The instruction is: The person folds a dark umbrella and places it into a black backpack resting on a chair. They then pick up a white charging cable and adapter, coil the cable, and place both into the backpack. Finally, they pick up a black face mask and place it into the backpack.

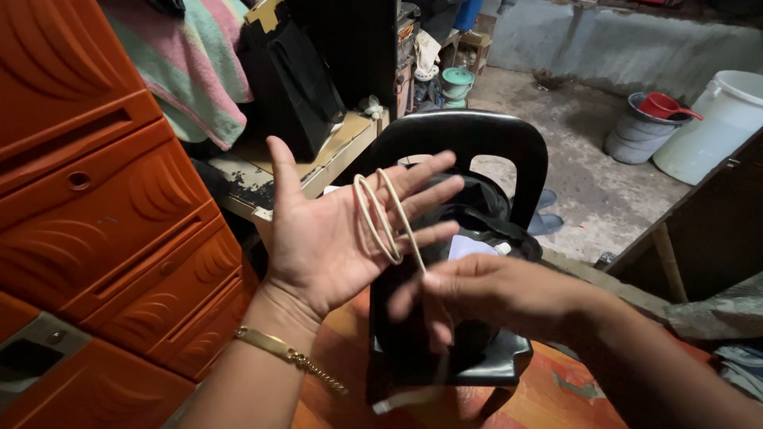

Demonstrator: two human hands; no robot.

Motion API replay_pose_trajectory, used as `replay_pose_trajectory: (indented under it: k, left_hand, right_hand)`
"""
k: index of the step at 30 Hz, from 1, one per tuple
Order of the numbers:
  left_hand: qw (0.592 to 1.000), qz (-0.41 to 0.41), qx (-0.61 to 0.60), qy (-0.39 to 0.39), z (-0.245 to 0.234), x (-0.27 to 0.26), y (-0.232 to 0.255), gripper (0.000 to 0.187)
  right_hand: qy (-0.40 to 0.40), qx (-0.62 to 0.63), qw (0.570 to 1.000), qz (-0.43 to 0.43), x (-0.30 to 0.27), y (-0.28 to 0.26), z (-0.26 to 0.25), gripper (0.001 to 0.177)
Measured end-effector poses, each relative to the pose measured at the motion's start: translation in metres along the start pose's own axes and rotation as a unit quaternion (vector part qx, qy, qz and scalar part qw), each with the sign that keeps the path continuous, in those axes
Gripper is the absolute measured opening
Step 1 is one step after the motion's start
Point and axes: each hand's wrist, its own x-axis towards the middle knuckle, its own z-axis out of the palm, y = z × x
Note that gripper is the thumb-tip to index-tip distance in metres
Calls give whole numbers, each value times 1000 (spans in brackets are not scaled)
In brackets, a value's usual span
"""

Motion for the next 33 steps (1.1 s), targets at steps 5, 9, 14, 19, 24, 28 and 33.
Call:
replay_pose_trajectory:
  k: [5, 9, 14, 19, 24, 28, 33]
  left_hand:
    - [987, -52, -112, -106, 3, -9, 2, 147]
    - [970, -209, -44, -112, 5, -16, 11, 141]
    - [886, -417, 200, 22, 0, -12, -5, 149]
    - [818, -372, 402, 173, -7, -2, -28, 134]
    - [878, -158, 291, 346, 15, 13, -27, 104]
    - [900, -75, 158, 400, 28, 16, -12, 57]
    - [995, -67, -72, 16, 12, -1, -5, 51]
  right_hand:
    - [48, -89, 991, 93, 3, 24, -22, 36]
    - [127, -181, 971, 92, 3, 23, -59, 31]
    - [179, -167, 964, 103, -9, -6, -73, 26]
    - [181, -115, 971, 102, -8, -31, -29, 27]
    - [129, -17, 988, 78, -4, -21, 23, 31]
    - [26, -36, 999, 1, -1, 6, 37, 35]
    - [117, -105, 981, 113, 2, 40, 7, 27]
